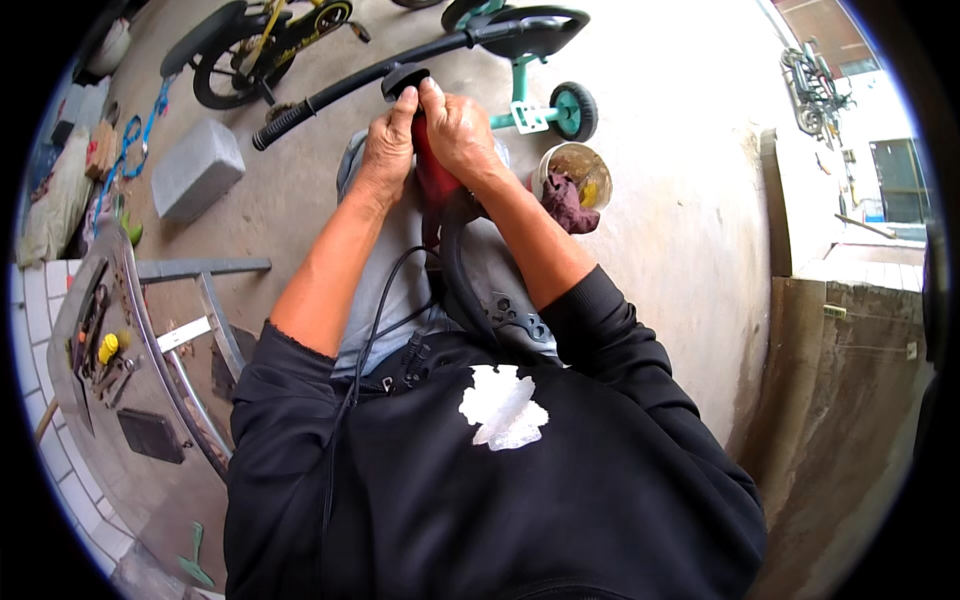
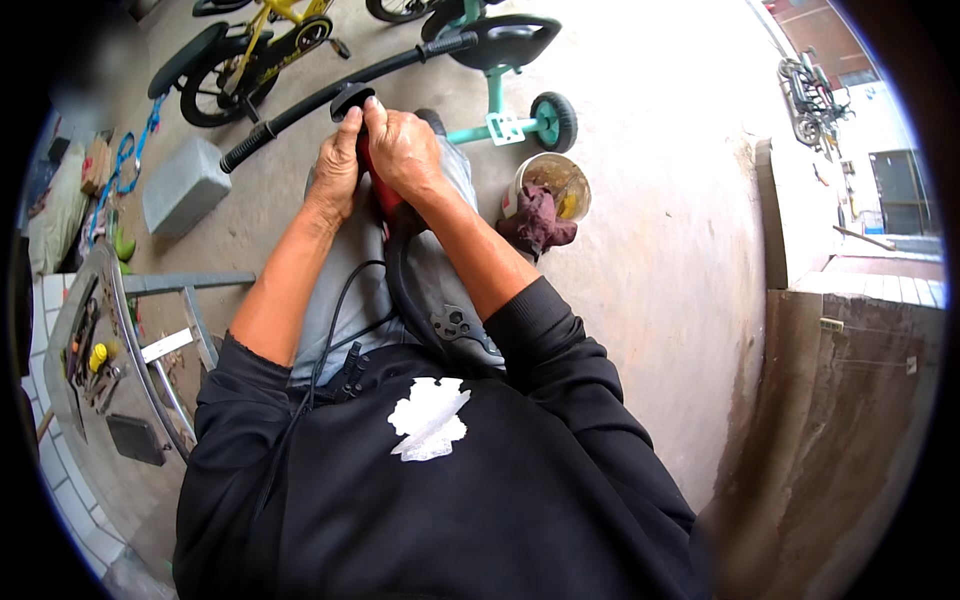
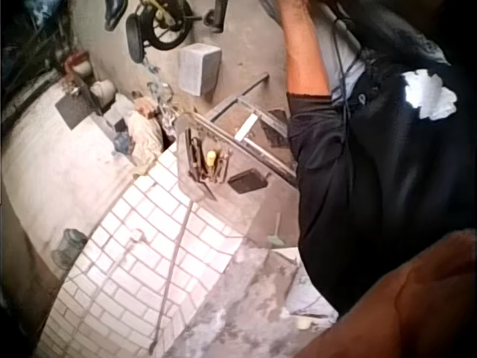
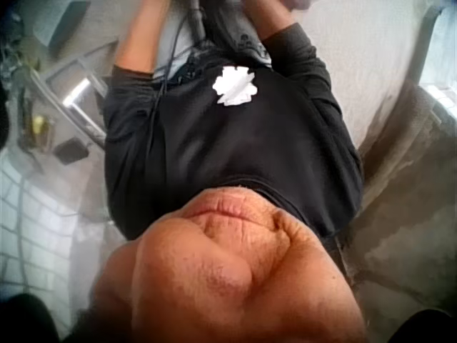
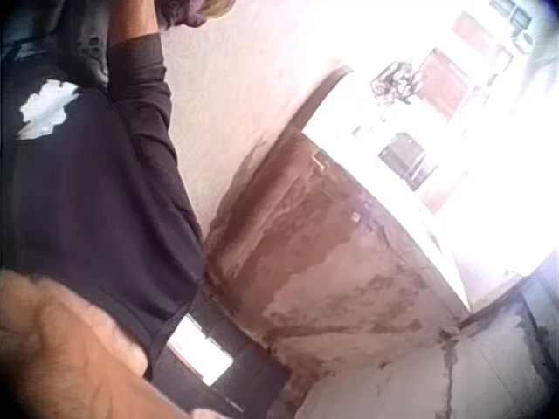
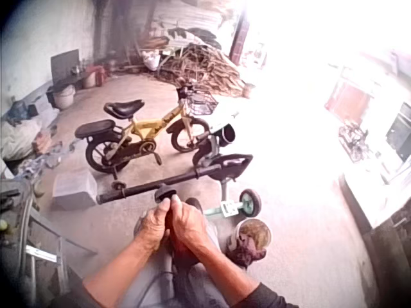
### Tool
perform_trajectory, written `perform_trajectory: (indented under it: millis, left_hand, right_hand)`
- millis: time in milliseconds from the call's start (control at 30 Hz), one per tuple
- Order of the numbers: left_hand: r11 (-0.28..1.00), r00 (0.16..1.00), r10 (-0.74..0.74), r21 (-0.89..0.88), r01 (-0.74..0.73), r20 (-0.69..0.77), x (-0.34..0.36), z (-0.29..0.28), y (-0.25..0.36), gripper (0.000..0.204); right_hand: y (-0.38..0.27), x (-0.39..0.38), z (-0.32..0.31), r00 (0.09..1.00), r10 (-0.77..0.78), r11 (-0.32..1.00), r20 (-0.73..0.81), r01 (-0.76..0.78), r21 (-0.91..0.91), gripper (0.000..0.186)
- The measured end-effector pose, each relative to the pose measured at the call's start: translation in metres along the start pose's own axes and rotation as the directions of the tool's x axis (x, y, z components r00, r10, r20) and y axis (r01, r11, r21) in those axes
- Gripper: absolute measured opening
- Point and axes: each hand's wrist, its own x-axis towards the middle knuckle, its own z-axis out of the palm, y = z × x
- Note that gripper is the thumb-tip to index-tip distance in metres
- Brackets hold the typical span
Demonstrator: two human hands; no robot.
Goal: The person sits on the floor and uses a multi-tool to tighten a bolt on the handlebar stem of a red scooter. They rotate the tool to secure the fastener and then remove the tool from the stem.
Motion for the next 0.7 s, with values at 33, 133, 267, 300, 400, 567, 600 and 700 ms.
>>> perform_trajectory:
  millis: [33,133,267,300,400,567,600,700]
  left_hand:
    - [0.996,0.999,0.007,0.090,-0.002,-0.045,0.001,0.003,0.001,0.070]
    - [0.999,0.998,-0.007,0.031,0.009,-0.063,-0.010,0.014,0.002,0.081]
    - [0.999,0.999,-0.024,-0.024,0.023,-0.021,-0.011,-0.008,-0.030,0.063]
    - [0.996,0.999,-0.039,-0.077,0.040,0.014,-0.012,-0.013,-0.033,0.059]
    - [0.960,0.992,0.011,-0.280,0.026,0.129,-0.012,-0.017,-0.028,0.051]
    - [0.954,0.988,0.020,-0.298,0.026,0.151,-0.018,-0.005,0.000,0.044]
    - [0.944,0.990,0.014,-0.329,0.034,0.141,-0.017,-0.003,0.001,0.043]
    - [0.928,0.994,-0.021,-0.369,0.057,0.103,-0.011,-0.002,0.004,0.039]
  right_hand:
    - [0.008,0.010,0.004,0.994,-0.105,0.992,-0.042,0.102,-0.078,0.052]
    - [-0.003,0.006,-0.012,0.970,0.228,0.941,0.080,-0.240,0.237,0.059]
    - [0.006,-0.013,-0.019,0.901,0.399,0.752,0.168,-0.426,0.502,0.062]
    - [0.012,-0.016,-0.020,0.893,0.387,0.763,0.228,-0.449,0.465,0.058]
    - [0.013,-0.020,-0.025,0.872,0.407,0.704,0.272,-0.489,0.515,0.052]
    - [0.000,-0.027,-0.038,0.858,0.428,0.671,0.284,-0.512,0.536,0.046]
    - [0.010,-0.026,-0.035,0.855,0.431,0.718,0.288,-0.518,0.465,0.045]
    - [0.017,-0.029,-0.029,0.892,0.389,0.817,0.231,-0.450,0.362,0.043]
